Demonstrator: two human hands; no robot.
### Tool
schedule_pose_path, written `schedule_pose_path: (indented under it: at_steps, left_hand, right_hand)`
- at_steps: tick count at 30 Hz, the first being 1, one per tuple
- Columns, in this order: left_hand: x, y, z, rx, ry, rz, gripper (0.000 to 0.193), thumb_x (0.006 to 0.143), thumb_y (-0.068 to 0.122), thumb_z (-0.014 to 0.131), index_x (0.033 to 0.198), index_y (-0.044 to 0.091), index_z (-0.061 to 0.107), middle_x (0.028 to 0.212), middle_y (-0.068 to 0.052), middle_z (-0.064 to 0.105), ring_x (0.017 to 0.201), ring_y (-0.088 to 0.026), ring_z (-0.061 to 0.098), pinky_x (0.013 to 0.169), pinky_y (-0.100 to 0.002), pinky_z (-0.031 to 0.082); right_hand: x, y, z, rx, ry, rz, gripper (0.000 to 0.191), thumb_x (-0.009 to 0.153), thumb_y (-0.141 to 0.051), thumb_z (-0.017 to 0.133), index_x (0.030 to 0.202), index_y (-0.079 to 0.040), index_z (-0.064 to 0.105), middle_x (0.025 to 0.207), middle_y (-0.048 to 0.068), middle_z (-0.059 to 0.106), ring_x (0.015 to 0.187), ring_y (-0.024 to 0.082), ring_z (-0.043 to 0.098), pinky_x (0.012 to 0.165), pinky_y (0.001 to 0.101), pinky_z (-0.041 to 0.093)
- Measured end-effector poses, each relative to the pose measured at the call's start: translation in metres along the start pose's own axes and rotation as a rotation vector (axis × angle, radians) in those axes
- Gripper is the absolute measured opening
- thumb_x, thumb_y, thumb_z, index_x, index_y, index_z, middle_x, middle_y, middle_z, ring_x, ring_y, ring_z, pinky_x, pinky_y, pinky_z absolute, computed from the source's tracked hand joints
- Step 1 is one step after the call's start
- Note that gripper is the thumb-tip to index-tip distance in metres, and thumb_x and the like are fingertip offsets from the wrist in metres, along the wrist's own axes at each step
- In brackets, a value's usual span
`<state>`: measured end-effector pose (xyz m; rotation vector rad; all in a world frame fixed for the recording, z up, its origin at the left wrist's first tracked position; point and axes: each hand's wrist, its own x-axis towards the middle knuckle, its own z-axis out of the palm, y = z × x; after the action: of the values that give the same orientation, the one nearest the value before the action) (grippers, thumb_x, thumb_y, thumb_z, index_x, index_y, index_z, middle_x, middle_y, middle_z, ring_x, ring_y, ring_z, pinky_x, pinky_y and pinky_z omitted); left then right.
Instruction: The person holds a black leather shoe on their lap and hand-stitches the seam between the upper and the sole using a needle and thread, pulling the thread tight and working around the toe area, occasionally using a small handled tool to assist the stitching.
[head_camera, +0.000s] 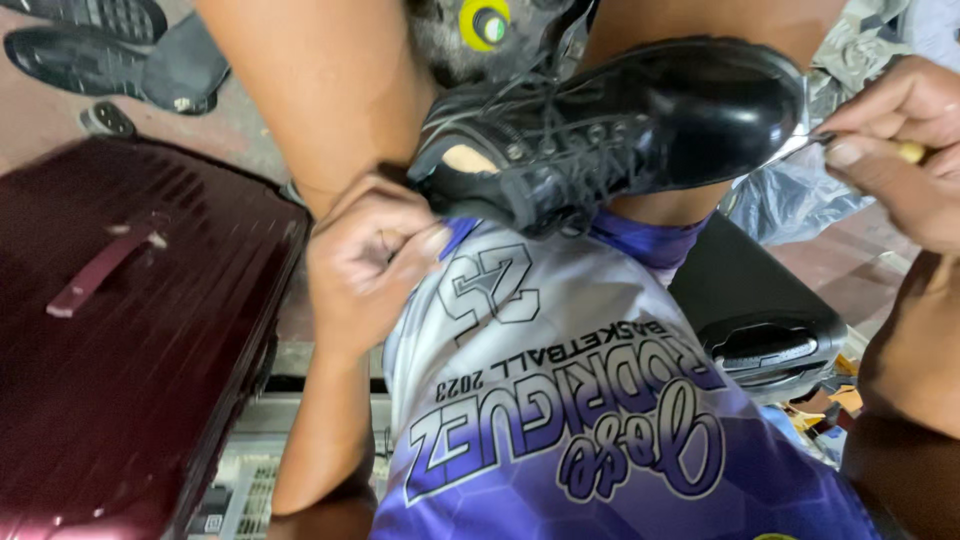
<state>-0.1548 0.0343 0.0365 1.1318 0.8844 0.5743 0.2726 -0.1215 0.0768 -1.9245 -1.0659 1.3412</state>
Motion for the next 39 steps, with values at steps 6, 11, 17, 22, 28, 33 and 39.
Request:
schedule_pose_path:
  at_steps: [6, 11, 17, 22, 28, 33, 39]
  left_hand:
    - [0.004, -0.006, 0.020, -0.850, -0.112, -0.151, 0.007, 0.102, 0.002, 0.060, 0.098, -0.001, 0.064, 0.089, -0.012, 0.064, 0.079, -0.016, 0.062, 0.064, -0.025, 0.051]
    - [0.019, -0.014, 0.040, 0.409, -0.181, -0.100, 0.008, 0.099, 0.001, 0.060, 0.104, -0.002, 0.067, 0.095, -0.014, 0.067, 0.088, -0.028, 0.063, 0.078, -0.038, 0.054]
    - [0.078, -0.029, 0.062, 0.783, -0.546, 0.226, 0.015, 0.095, 0.002, 0.063, 0.109, 0.000, 0.067, 0.104, -0.017, 0.069, 0.099, -0.036, 0.065, 0.086, -0.043, 0.053]
    - [0.092, -0.039, 0.064, 0.991, -0.720, 0.231, 0.016, 0.095, 0.004, 0.063, 0.109, 0.001, 0.068, 0.104, -0.017, 0.069, 0.100, -0.036, 0.065, 0.087, -0.044, 0.053]
    - [0.092, -0.049, 0.061, 0.977, -0.884, 0.199, 0.017, 0.094, 0.007, 0.063, 0.110, 0.002, 0.068, 0.105, -0.017, 0.069, 0.100, -0.037, 0.065, 0.088, -0.044, 0.052]
    - [0.097, -0.054, 0.070, 0.966, -0.935, 0.191, 0.019, 0.094, 0.009, 0.063, 0.110, 0.002, 0.068, 0.106, -0.017, 0.069, 0.101, -0.037, 0.065, 0.089, -0.044, 0.052]
    - [0.093, -0.057, 0.061, 1.004, -0.954, 0.153, 0.020, 0.093, 0.011, 0.064, 0.111, 0.003, 0.069, 0.107, -0.017, 0.069, 0.101, -0.037, 0.065, 0.089, -0.045, 0.052]
  right_hand:
    - [-0.001, -0.023, -0.003, -0.320, -0.070, -0.075, 0.009, 0.095, 0.006, 0.069, 0.102, 0.004, 0.063, 0.084, 0.009, 0.065, 0.064, 0.009, 0.054, 0.055, 0.0228, 0.040]
    - [-0.001, -0.035, 0.006, -0.407, -0.020, -0.134, 0.010, 0.094, 0.004, 0.073, 0.101, 0.005, 0.067, 0.087, 0.012, 0.067, 0.074, 0.014, 0.063, 0.063, 0.0258, 0.046]
    - [-0.003, -0.044, 0.013, -0.467, -0.014, -0.106, 0.011, 0.094, -0.005, 0.076, 0.101, 0.001, 0.070, 0.086, 0.010, 0.072, 0.061, 0.016, 0.063, 0.056, 0.0274, 0.045]
    - [-0.004, -0.050, 0.012, -0.586, -0.070, -0.151, 0.013, 0.089, -0.008, 0.075, 0.100, -0.004, 0.070, 0.084, 0.010, 0.074, 0.055, 0.020, 0.065, 0.051, 0.0309, 0.049]
    - [-0.003, -0.047, 0.022, -0.736, -0.145, -0.196, 0.019, 0.087, -0.015, 0.080, 0.102, -0.009, 0.071, 0.068, 0.006, 0.068, 0.055, 0.024, 0.065, 0.052, 0.0367, 0.048]
    - [0.008, -0.053, 0.025, -1.124, -0.283, -0.137, 0.020, 0.090, -0.031, 0.075, 0.110, -0.027, 0.077, 0.055, 0.001, 0.065, 0.047, 0.020, 0.062, 0.049, 0.0351, 0.048]
    - [0.016, -0.048, 0.024, -1.033, -0.219, -0.314, 0.021, 0.089, -0.030, 0.077, 0.096, -0.011, 0.072, 0.049, 0.005, 0.058, 0.043, 0.023, 0.060, 0.043, 0.0372, 0.046]
